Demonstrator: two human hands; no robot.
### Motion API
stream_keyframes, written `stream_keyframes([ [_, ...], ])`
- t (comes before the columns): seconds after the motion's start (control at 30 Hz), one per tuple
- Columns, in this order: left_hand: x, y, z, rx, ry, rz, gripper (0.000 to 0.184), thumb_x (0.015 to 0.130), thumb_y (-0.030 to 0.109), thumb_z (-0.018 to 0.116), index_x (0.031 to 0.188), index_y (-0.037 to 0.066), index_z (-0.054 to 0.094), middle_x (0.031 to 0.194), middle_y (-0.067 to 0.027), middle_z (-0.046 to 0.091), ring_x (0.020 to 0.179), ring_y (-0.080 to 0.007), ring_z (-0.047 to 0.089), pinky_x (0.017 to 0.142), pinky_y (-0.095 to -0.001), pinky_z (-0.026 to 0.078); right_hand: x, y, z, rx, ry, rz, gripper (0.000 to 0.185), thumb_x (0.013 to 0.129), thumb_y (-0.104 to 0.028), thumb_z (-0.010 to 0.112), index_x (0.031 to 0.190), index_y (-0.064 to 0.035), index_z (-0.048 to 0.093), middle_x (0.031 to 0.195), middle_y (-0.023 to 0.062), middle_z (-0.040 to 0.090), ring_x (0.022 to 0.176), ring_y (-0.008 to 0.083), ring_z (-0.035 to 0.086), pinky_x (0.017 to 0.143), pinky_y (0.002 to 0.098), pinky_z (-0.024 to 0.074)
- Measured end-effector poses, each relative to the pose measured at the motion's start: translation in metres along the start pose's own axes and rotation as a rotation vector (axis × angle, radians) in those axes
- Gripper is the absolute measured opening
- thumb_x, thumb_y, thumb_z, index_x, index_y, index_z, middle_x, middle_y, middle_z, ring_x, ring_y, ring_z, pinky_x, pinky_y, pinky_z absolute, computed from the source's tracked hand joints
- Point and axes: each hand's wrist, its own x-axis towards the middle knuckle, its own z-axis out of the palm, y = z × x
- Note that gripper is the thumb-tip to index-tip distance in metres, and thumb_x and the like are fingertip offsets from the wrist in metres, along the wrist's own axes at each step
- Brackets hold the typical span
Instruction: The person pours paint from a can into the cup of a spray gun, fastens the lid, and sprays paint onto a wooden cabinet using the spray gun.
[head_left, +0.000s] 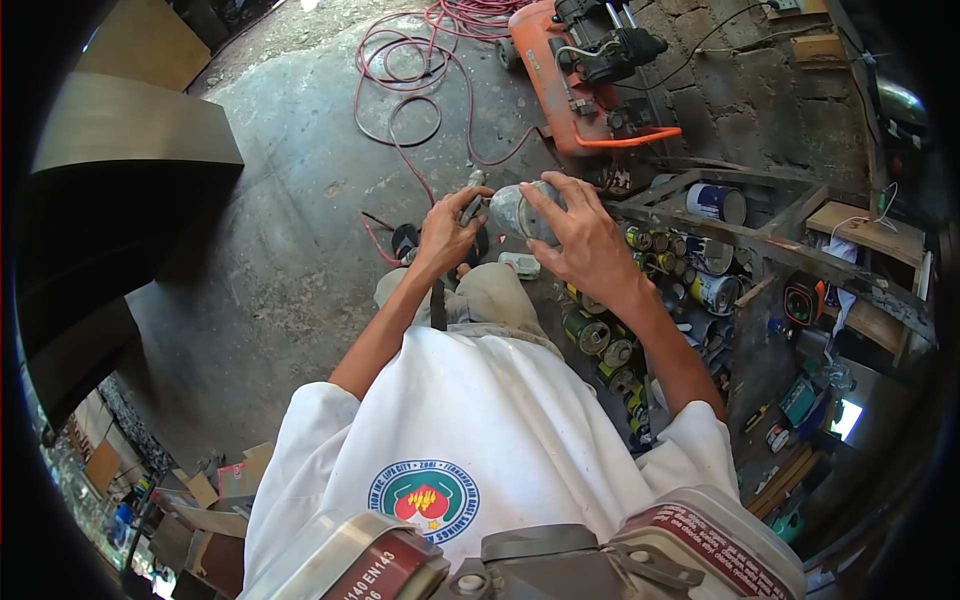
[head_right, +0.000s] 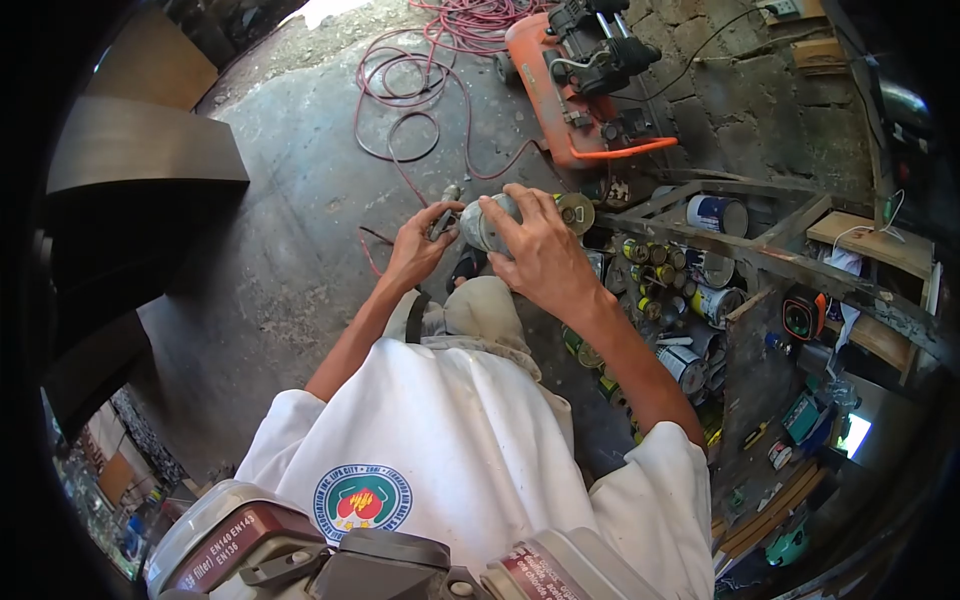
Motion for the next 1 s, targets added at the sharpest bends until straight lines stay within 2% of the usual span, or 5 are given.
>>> stream_keyframes([
  [0.4,0.003,-0.009,0.007,-0.017,0.036,-0.016,0.034,0.084,0.003,0.066,0.117,0.011,0.064,0.107,-0.0093,0.065,0.099,-0.0208,0.061,0.089,-0.0327,0.046,0.005,0.011,0.006,0.004,-0.117,-0.046,0.071,0.076,-0.008,0.076,0.137,0.0005,0.042,0.132,0.0259,0.042,0.126,0.0431,0.044,0.103,0.0464,0.042],
  [0.5,0.003,-0.008,0.008,-0.115,0.037,-0.014,0.034,0.085,0.002,0.065,0.118,0.009,0.063,0.105,-0.0075,0.065,0.098,-0.0181,0.06,0.088,-0.0314,0.046,0.008,0.015,0.004,0.033,-0.093,-0.079,0.07,0.079,-0.012,0.074,0.139,-0.003,0.041,0.135,0.0256,0.04,0.127,0.0437,0.041,0.104,0.048,0.0403],
  [0.7,0.007,0.019,0.005,-0.304,0.009,-0.043,0.031,0.087,0.002,0.063,0.118,0.005,0.061,0.104,-0.0057,0.067,0.096,-0.0146,0.059,0.089,-0.0295,0.045,0.025,0.037,0.005,-0.017,0.038,-0.296,0.067,0.088,-0.027,0.066,0.147,-0.0117,0.037,0.137,0.0242,0.038,0.125,0.0434,0.041,0.105,0.05,0.0378],
  [0.9,0.014,0.029,-0.002,-0.272,0.04,-0.033,0.03,0.087,0.003,0.062,0.117,0.004,0.061,0.103,-0.0068,0.067,0.095,-0.0139,0.059,0.088,-0.0288,0.045,0.035,0.045,0.01,-0.009,0.148,-0.345,0.067,0.088,-0.026,0.064,0.148,-0.0127,0.037,0.136,0.0223,0.04,0.12,0.0415,0.043,0.102,0.0491,0.0391],
  [1.0,0.013,0.026,0.001,-0.317,0.07,-0.041,0.029,0.087,0.003,0.062,0.117,0.004,0.061,0.103,-0.0069,0.067,0.095,-0.0134,0.059,0.087,-0.0288,0.046,0.039,0.045,0.009,-0.039,0.094,-0.365,0.068,0.088,-0.028,0.065,0.148,-0.0128,0.037,0.136,0.0216,0.04,0.121,0.0412,0.042,0.105,0.0513,0.0363],
])
